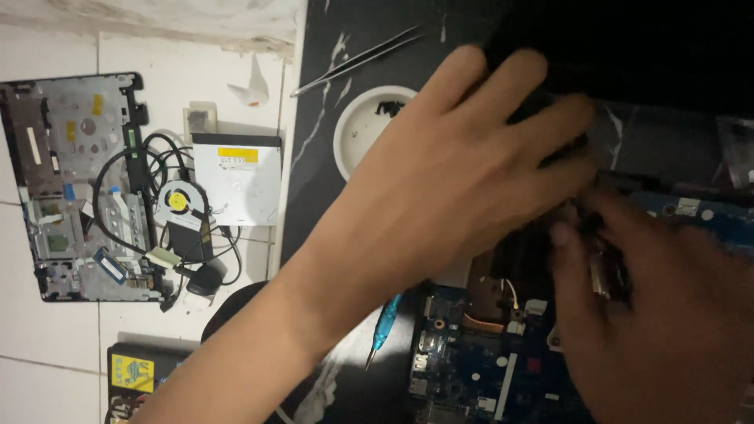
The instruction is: Installing a motherboard into a laptop chassis and connecting internal ribbon cables.
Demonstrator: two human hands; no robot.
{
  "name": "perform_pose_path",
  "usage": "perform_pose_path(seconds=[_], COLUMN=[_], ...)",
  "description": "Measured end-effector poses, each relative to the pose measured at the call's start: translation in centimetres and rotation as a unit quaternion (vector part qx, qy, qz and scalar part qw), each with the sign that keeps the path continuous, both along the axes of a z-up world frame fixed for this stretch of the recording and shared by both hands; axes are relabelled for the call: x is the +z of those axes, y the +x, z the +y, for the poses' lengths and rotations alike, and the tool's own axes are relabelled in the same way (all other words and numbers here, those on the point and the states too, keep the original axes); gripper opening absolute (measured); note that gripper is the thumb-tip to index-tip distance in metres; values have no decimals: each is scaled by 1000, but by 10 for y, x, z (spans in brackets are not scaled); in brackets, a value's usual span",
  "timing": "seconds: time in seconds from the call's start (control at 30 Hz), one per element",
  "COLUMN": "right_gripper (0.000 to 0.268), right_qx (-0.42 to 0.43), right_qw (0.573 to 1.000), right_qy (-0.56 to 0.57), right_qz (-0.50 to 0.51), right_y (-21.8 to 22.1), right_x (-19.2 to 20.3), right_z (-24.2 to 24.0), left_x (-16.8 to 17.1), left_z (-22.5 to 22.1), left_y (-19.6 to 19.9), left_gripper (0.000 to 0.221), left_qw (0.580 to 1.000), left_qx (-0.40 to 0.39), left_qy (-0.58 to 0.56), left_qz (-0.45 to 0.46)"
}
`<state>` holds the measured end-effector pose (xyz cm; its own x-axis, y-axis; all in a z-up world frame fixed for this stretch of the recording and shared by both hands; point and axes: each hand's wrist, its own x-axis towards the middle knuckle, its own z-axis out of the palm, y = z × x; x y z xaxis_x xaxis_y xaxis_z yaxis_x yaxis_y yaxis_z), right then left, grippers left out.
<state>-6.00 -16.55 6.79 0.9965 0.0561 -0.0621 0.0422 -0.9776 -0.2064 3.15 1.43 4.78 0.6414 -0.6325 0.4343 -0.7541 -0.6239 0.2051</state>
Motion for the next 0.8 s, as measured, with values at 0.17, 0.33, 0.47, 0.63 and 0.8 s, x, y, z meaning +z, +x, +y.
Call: perform_pose_path(seconds=[0.17, 0.33, 0.47, 0.63, 0.8], right_gripper=[13, 17, 10, 4, 9], right_qx=[5, -105, -40, 39, 62], right_qw=[999, 993, 993, 983, 990], right_qy=[-50, 61, 89, -158, -109], right_qz=[-9, -7, -63, -84, -59], right_y=[-3, 7, 4, -6, 2], right_x=[-8, -6, -22, -37, -13], right_z=[-4, 9, 1, -17, -4], left_x=[-4, -9, -13, -15, -16], left_z=[6, 1, 1, 7, 8], left_y=[10, 7, 7, 13, 12], left_gripper=[10, 18, 13, 10, 7], left_qw=[997, 999, 997, 996, 993], left_qx=[-70, -33, -39, -59, -62], left_qy=[1, -15, -69, -68, -97], left_qz=[-12, 1, 12, 13, 32])
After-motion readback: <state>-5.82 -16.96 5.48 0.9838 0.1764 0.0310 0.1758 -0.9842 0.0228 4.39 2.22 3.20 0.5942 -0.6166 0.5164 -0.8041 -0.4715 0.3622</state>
